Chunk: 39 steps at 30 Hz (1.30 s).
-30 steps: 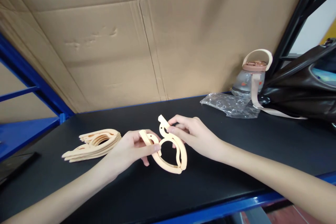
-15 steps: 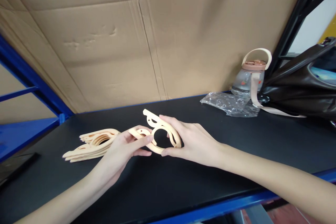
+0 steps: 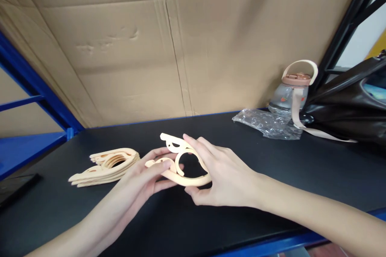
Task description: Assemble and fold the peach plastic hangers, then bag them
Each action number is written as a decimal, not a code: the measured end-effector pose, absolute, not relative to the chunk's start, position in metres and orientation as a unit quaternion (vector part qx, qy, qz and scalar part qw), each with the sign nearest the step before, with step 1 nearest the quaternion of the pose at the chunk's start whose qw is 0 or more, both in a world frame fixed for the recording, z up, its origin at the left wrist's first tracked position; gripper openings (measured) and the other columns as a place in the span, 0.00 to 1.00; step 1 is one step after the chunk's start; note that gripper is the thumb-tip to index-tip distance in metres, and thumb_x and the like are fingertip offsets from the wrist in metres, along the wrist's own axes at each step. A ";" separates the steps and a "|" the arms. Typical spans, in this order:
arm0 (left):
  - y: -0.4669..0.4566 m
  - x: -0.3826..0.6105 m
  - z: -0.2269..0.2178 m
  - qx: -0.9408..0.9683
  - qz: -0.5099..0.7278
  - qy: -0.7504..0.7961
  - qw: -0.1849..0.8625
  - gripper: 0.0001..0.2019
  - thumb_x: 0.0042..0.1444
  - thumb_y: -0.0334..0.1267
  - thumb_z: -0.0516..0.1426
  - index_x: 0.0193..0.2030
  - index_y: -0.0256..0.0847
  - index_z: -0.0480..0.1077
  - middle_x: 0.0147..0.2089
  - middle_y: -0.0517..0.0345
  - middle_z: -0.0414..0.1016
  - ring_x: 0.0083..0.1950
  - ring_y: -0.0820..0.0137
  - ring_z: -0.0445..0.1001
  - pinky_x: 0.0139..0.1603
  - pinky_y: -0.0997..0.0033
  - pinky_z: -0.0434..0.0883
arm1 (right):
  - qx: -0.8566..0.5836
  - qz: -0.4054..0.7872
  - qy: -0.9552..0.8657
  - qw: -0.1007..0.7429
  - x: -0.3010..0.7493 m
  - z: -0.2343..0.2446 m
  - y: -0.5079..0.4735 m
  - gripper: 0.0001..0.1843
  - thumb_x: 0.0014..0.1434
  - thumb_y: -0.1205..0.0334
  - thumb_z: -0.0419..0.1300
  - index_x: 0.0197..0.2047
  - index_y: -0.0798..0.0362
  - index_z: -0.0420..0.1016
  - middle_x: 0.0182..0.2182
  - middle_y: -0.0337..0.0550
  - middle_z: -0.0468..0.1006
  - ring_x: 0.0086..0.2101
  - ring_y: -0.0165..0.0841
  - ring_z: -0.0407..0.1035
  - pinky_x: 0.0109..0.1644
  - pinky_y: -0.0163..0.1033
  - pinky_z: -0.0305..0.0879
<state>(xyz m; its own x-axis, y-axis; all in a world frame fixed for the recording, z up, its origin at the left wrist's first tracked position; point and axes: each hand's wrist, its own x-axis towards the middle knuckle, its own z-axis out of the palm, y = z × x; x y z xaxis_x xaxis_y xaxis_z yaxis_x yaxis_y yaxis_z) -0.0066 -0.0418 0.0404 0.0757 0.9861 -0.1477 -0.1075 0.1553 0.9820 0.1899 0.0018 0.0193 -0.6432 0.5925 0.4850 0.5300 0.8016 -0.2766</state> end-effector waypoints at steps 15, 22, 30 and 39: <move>-0.044 -0.026 0.055 0.904 0.154 0.394 -0.063 0.33 0.56 0.37 0.58 0.67 0.44 0.53 0.64 0.51 0.65 0.61 0.55 0.66 0.61 0.57 0.63 | -0.226 0.128 -0.912 0.316 0.185 0.016 0.000 0.41 0.44 0.61 0.62 0.59 0.51 0.46 0.45 0.47 0.74 0.39 0.39 0.73 0.41 0.41 0.70; -0.056 -0.041 0.056 0.881 0.131 0.455 0.000 0.34 0.48 0.33 0.61 0.64 0.48 0.58 0.57 0.54 0.70 0.53 0.57 0.71 0.51 0.61 0.71 | -0.188 0.090 -0.930 0.303 0.187 0.013 -0.002 0.54 0.45 0.44 0.68 0.65 0.48 0.39 0.52 0.50 0.71 0.42 0.40 0.73 0.47 0.44 0.68; -0.019 -0.139 0.100 0.773 0.145 0.612 0.081 0.31 0.42 0.46 0.65 0.56 0.47 0.69 0.50 0.59 0.76 0.48 0.61 0.75 0.46 0.73 0.68 | -0.254 0.162 -0.903 0.306 0.195 0.013 0.015 0.51 0.54 0.50 0.65 0.68 0.43 0.34 0.50 0.46 0.72 0.37 0.32 0.71 0.42 0.40 0.70; -0.006 -0.178 0.059 0.736 0.219 0.634 0.091 0.27 0.48 0.59 0.54 0.49 0.45 0.72 0.45 0.65 0.76 0.45 0.66 0.73 0.48 0.74 0.65 | -0.271 0.145 -0.914 0.265 0.193 0.009 0.015 0.47 0.56 0.53 0.63 0.68 0.44 0.36 0.48 0.44 0.72 0.36 0.32 0.71 0.42 0.40 0.69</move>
<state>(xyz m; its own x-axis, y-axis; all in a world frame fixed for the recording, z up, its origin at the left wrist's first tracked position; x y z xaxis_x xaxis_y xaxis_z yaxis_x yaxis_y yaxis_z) -0.1785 -0.0060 0.0587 0.0992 0.9733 0.2070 0.8939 -0.1785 0.4112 0.1928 0.0149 0.0094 -0.7124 0.5720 0.4065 0.4183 0.8112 -0.4086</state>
